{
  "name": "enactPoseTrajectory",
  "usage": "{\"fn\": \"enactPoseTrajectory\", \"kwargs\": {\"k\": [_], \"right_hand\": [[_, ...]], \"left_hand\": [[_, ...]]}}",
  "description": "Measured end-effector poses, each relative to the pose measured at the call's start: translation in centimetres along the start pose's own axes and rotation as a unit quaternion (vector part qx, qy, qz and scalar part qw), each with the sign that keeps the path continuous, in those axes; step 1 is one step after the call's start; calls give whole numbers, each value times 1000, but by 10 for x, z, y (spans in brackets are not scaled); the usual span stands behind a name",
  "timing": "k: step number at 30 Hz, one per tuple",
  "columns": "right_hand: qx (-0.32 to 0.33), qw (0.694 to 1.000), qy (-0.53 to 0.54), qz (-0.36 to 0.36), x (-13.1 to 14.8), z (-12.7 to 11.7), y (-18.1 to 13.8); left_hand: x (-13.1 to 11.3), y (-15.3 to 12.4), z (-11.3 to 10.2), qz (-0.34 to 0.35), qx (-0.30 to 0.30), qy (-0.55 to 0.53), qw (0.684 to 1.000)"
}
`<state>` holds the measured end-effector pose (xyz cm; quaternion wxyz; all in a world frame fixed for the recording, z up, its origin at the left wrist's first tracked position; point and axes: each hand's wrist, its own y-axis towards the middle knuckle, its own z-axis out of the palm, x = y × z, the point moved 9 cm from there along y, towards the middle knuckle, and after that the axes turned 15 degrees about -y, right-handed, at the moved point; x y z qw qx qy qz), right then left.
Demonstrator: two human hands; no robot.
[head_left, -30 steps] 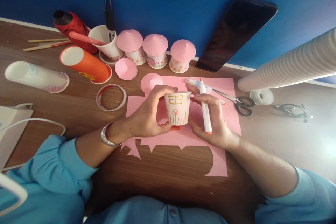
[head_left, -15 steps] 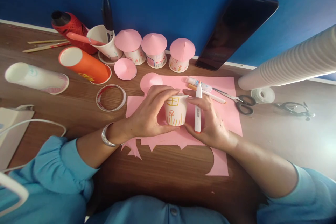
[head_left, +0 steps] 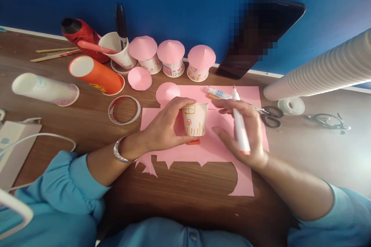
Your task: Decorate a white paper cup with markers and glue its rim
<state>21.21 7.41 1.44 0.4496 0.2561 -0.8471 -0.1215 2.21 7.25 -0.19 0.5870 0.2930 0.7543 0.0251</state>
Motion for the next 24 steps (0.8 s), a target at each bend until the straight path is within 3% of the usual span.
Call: {"fn": "enactPoseTrajectory", "kwargs": {"k": [3,7,10,14,24], "right_hand": [[-42,999,-4,2,4,-15,-2],[-5,999,12,-51,21,-17,-4],[21,998,56,-11,17,-11,-5],[3,992,116,41,8,-6,-5],[12,998,57,9,10,-5,-5]], "left_hand": [[3,0,1,-15,10,23,1000],[5,1,0,-23,17,35,999],[4,3,1,-28,18,39,999],[2,4,1,-30,15,34,999],[2,3,2,-38,17,62,997]]}}
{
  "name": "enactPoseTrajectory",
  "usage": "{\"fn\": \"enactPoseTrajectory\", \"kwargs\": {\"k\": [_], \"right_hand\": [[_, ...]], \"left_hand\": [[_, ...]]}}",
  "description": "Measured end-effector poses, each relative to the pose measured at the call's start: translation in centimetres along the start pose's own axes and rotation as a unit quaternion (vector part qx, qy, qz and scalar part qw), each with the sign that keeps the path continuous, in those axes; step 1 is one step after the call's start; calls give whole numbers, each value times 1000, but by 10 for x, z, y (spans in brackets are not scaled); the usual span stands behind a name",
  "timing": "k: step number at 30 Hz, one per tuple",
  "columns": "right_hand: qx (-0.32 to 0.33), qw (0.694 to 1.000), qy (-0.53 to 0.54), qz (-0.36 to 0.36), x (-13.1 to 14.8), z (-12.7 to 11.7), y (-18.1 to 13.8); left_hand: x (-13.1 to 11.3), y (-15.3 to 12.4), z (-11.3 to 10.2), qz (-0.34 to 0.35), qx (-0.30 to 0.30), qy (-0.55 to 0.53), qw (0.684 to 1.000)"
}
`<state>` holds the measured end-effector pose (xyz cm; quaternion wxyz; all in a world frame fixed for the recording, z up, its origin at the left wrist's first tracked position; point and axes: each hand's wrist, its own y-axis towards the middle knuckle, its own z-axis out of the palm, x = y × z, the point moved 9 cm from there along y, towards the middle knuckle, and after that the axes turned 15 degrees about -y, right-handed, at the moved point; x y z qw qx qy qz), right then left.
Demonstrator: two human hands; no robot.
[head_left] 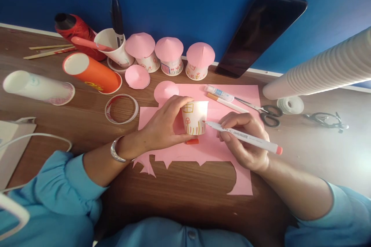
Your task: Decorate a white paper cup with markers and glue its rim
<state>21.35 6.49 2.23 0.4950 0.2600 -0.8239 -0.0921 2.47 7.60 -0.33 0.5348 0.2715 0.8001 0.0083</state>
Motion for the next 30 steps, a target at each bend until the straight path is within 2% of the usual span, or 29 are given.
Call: {"fn": "enactPoseTrajectory", "kwargs": {"k": [5,12,30], "right_hand": [[9,1000,-10,-23,6,1,1],[23,998,-11,-49,14,3,4],[53,997,-15,-63,15,6,3]], "left_hand": [[-4,1,1,18,5,1,1000],[-2,0,2,5,11,13,1000],[-5,-3,2,26,10,17,999]]}}
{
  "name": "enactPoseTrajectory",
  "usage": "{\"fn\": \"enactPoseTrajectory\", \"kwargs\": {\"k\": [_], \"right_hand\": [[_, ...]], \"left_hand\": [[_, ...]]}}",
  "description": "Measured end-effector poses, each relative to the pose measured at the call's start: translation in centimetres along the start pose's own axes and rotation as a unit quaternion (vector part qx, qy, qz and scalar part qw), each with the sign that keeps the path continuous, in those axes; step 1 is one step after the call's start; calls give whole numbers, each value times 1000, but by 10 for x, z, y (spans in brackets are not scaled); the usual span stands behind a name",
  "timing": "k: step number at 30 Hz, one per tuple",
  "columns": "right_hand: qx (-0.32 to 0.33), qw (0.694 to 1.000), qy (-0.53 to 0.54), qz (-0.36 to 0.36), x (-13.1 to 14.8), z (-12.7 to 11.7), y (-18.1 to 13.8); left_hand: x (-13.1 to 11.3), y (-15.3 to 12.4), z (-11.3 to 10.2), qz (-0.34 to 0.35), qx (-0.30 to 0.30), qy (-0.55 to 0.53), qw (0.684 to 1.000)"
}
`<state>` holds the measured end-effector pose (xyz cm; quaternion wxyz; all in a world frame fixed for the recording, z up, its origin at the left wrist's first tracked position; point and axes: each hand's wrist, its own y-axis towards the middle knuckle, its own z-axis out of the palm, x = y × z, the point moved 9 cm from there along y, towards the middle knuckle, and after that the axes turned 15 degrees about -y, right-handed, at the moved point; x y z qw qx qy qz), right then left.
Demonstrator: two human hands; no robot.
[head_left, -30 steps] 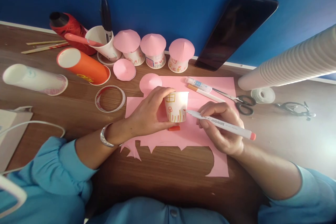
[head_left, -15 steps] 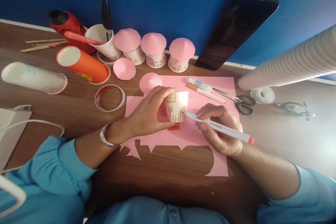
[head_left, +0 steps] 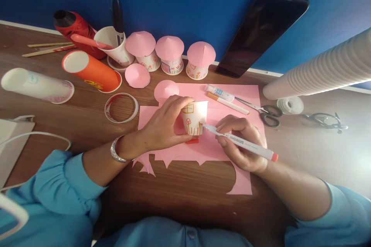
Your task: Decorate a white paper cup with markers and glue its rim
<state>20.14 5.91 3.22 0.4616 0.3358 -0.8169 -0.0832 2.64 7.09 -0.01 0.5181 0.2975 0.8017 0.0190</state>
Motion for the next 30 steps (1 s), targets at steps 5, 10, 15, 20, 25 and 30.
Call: {"fn": "enactPoseTrajectory", "kwargs": {"k": [5,10,15,20,25,30], "right_hand": [[7,1000,-5,1,0,1,0],[6,1000,-5,0,0,0,1],[10,1000,-9,0,0,1,1],[11,1000,-14,-5,0,1,1],[14,1000,-15,-3,1,2,2],[14,1000,-15,-2,1,2,2]], "left_hand": [[0,0,0,-3,0,0,1000],[1,0,1,-7,3,-2,1000],[1,0,1,-4,2,5,1000],[1,0,1,-11,7,11,1000],[1,-1,1,-8,7,5,1000],[2,-1,1,-11,9,6,1000]]}}
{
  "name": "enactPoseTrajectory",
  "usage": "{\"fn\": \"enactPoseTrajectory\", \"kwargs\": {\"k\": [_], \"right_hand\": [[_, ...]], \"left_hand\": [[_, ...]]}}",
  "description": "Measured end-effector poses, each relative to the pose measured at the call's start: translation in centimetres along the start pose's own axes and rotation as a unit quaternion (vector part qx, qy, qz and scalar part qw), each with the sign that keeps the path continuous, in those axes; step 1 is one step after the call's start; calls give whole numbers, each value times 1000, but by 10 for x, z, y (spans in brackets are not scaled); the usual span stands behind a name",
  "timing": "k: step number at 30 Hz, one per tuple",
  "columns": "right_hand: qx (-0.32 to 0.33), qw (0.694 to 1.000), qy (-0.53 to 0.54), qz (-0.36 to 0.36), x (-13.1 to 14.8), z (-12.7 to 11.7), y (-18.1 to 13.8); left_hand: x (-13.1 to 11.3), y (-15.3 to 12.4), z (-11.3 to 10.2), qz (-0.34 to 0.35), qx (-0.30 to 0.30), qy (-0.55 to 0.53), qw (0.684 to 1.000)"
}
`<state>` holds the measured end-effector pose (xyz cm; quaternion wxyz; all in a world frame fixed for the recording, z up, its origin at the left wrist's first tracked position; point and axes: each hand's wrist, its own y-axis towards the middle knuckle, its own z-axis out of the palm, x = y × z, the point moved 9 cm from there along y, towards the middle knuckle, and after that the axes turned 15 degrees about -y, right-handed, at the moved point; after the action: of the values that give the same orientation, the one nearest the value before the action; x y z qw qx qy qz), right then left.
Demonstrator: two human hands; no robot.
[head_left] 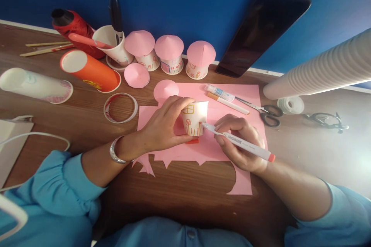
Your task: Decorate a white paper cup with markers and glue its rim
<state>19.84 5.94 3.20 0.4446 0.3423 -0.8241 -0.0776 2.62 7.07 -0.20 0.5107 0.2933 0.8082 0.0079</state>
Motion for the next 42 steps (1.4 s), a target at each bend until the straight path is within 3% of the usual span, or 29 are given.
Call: {"fn": "enactPoseTrajectory", "kwargs": {"k": [22,29,42], "right_hand": [[-5,1000,-14,10,-1,0,-1],[-2,1000,-21,13,0,0,-2],[0,1000,-12,16,-1,2,-2]], "left_hand": [[6,0,2,-39,12,5,999],[2,0,1,-15,6,5,1000],[6,0,1,-33,10,2,999]]}}
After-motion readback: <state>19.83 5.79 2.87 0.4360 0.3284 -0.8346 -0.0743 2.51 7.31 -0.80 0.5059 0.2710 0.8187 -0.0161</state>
